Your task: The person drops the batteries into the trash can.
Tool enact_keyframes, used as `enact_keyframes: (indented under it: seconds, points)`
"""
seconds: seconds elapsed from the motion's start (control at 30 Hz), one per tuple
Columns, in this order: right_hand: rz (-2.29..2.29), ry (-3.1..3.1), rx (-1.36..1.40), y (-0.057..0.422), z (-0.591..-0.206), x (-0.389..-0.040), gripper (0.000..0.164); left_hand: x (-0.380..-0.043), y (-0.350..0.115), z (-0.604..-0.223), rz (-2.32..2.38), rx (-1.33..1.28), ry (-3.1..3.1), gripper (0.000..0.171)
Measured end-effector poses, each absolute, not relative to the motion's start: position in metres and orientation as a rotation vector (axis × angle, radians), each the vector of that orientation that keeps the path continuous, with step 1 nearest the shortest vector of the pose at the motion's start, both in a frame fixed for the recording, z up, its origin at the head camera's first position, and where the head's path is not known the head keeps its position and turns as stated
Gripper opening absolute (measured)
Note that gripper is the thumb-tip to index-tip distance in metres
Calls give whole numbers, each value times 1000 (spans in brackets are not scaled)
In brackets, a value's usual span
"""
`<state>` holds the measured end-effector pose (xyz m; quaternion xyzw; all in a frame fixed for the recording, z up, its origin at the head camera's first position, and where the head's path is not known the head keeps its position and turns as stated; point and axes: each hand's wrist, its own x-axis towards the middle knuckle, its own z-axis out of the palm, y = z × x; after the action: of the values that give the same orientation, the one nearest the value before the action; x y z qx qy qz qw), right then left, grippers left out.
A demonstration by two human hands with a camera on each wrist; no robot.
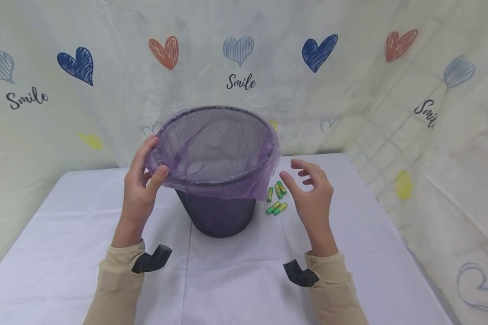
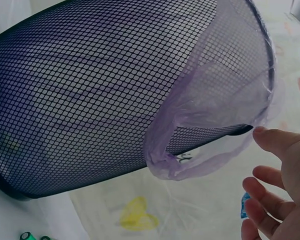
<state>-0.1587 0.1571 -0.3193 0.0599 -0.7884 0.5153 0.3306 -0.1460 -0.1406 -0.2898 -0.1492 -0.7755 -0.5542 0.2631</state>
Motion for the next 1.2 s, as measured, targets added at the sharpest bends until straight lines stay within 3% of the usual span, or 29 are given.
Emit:
enact_keyframes:
  seconds: [0.63, 1.2]
  points:
    - [1264, -2160, 105, 162, -328, -160, 32, -146, -143, -289, -1507, -425, -2081, 57]
    - [1189, -2217, 77, 188, -371, -182, 38, -146, -144, -289, -1499, -427, -2078, 57]
